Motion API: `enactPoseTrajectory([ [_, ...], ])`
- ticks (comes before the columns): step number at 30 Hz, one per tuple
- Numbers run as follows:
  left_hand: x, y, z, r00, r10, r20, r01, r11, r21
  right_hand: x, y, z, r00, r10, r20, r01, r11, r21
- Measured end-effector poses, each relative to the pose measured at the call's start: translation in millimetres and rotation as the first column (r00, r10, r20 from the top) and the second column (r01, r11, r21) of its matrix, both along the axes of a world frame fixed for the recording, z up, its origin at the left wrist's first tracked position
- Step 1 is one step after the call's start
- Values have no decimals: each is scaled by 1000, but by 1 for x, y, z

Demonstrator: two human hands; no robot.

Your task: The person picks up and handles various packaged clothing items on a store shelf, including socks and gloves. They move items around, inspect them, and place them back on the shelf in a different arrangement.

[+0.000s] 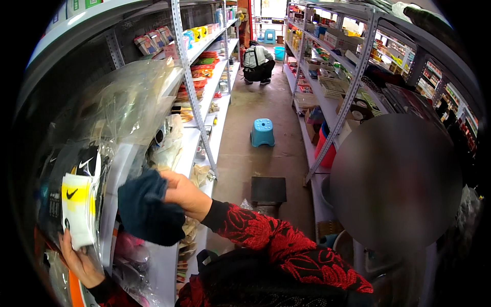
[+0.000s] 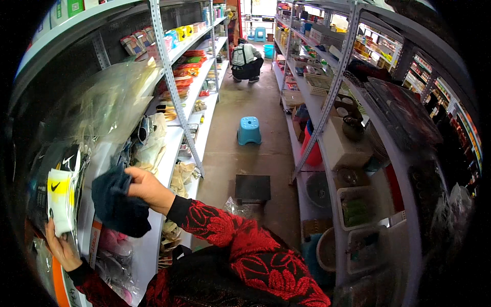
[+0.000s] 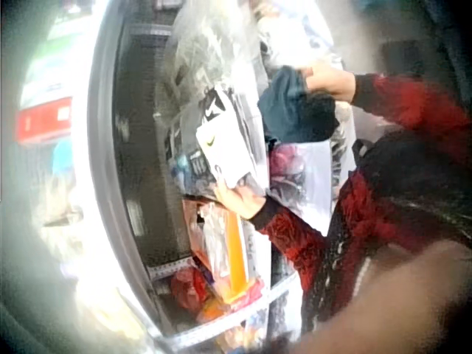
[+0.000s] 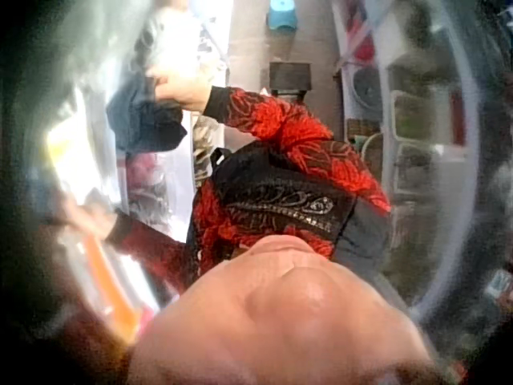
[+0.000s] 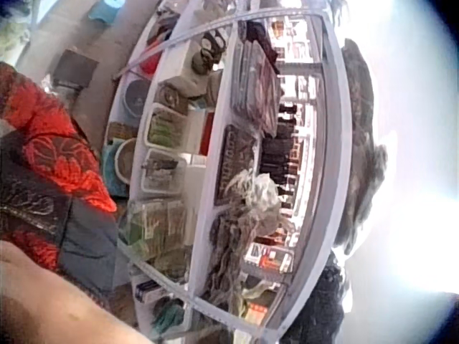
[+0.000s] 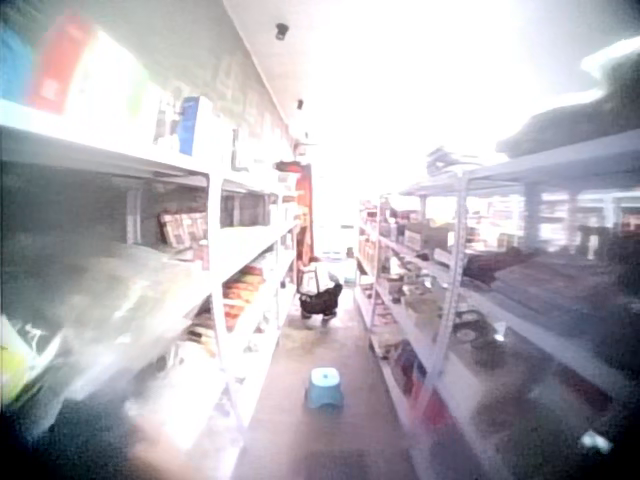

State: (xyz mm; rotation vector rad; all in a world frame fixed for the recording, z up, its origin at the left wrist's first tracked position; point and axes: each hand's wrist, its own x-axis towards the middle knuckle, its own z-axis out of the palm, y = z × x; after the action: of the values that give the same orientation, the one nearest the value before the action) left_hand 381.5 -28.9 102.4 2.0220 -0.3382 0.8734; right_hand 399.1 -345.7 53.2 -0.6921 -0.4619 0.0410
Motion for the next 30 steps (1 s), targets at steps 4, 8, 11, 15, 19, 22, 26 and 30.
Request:
enactPoseTrajectory([
  [4, -21, -11, -12, 984, 144, 102, -162, 964, 209, 2, -18, 9, 997, -36, -71, 51, 972, 228],
  [8, -27, -8, -35, 990, -139, 21, 139, 949, -281, 10, -16, 41, 991, -136, -5, 135, 977, 165],
  [11, -33, -16, -44, 996, -83, -19, 77, 973, -217, 21, 5, 74, 937, -299, 180, 302, 953, 12],
  [15, -41, -26, -38, 999, -13, -32, 11, 998, -63, 31, 57, 113, 331, -465, 821, 785, 618, 33],
  [19, -46, -46, -14, 973, -228, 31, 230, 970, -82, 35, 110, 104, 149, -31, 988, 851, 512, -113],
  [22, -26, -28, -45, 993, -108, 48, 118, 923, -366, 44, 126, 96, 107, 189, 976, 875, 448, -182],
  [26, -33, -29, -52, 988, -144, -59, 63, 716, -696, 47, 129, 107, 110, 321, 941, 850, 460, -256],
  [30, -48, -67, -36, 995, 26, 101, 52, 715, -697, 38, 118, 105, 129, 381, 915, 921, 296, -253],
])
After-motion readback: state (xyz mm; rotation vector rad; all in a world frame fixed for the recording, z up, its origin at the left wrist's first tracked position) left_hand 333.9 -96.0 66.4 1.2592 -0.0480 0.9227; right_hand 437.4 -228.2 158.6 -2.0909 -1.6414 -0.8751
